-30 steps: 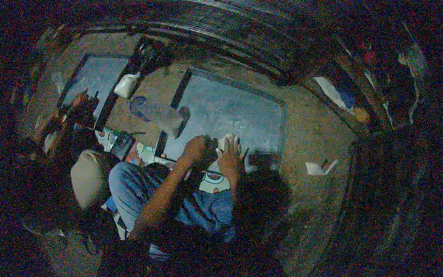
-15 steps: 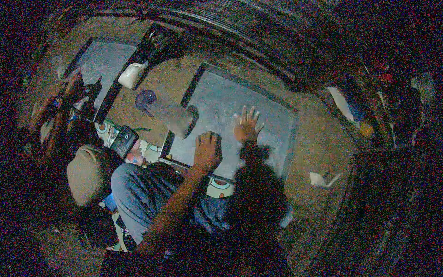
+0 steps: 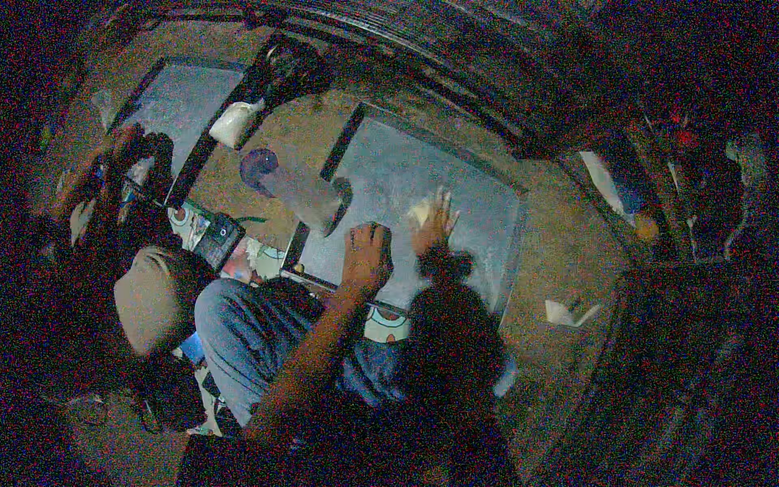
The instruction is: The person kneads and shapes a piece of dough by hand on a metal tray.
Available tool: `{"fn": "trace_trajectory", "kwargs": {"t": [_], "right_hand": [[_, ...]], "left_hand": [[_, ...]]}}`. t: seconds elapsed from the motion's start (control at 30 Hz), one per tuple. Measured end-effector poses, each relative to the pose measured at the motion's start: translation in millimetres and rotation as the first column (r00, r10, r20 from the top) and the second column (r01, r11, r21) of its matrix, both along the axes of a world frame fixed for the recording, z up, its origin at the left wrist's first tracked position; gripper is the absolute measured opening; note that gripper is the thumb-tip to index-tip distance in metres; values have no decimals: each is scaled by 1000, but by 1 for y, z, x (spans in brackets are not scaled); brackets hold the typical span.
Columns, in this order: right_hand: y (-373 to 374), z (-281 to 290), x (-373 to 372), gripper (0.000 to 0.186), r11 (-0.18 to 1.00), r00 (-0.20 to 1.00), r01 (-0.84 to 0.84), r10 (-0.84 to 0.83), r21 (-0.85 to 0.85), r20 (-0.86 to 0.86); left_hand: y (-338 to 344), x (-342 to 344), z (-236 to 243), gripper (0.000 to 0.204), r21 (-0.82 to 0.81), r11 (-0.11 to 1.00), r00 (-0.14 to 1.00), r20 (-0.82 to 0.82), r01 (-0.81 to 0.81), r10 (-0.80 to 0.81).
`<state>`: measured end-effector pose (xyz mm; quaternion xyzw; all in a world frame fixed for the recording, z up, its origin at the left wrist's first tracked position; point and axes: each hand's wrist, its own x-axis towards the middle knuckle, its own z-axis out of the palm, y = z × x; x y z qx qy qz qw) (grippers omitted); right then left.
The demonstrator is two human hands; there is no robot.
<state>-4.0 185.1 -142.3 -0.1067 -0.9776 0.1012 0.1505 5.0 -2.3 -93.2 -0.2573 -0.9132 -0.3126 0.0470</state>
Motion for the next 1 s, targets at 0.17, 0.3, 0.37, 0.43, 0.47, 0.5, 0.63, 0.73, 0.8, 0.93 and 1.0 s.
{"fn": "trace_trajectory", "kwargs": {"t": [0.17, 0.3, 0.37, 0.43, 0.47, 0.5, 0.63, 0.73, 0.8, 0.93, 1.0], "right_hand": [[-22, 11, 43, 49, 979, 982, -177, 169, -101, -79], [-43, 16, 61, 46, 991, 991, -126, 128, -35, 44], [-47, 18, 68, 44, 996, 991, -86, 84, 12, 106], [-52, 19, 73, 42, 997, 986, -54, 45, 48, 162], [-54, 20, 75, 41, 998, 983, -42, 32, 55, 180], [-42, 24, 90, 40, 999, 986, -8, 0, 51, 168], [-38, 30, 101, 37, 962, 998, -26, 41, -273, 49], [-36, 37, 108, 35, 790, 999, -35, 18, -612, -34], [-40, 42, 104, 33, 585, 997, -56, -7, -809, -74], [-22, 61, 111, 30, 285, 989, -40, -126, -958, -78], [-18, 68, 103, 27, 272, 982, 60, -188, -960, 9]], "left_hand": [[-1, -1, -5, 37, 56, 998, 1000, 6, -3, 3], [-8, -3, -5, 28, 85, 996, 998, -59, -30, 35], [-10, -5, -6, 30, 78, 996, 999, -28, -33, 35], [-13, -6, -7, 34, 53, 997, 998, -4, -57, 57], [-15, -4, -8, 38, 33, 996, 997, 4, -78, 78], [-4, 0, -1, 41, 46, 997, 998, 21, -60, 59], [-7, 0, -5, 43, 64, 996, 998, 1, -62, 62], [-10, -1, -4, 41, 142, 989, 998, 62, -33, 24], [-16, -6, -7, 38, 221, 974, 986, 168, -42, 5], [0, 3, -1, 26, 464, 884, 942, 318, -57, -106], [4, 2, -7, 24, 482, 874, 942, 317, -63, -107]]}}
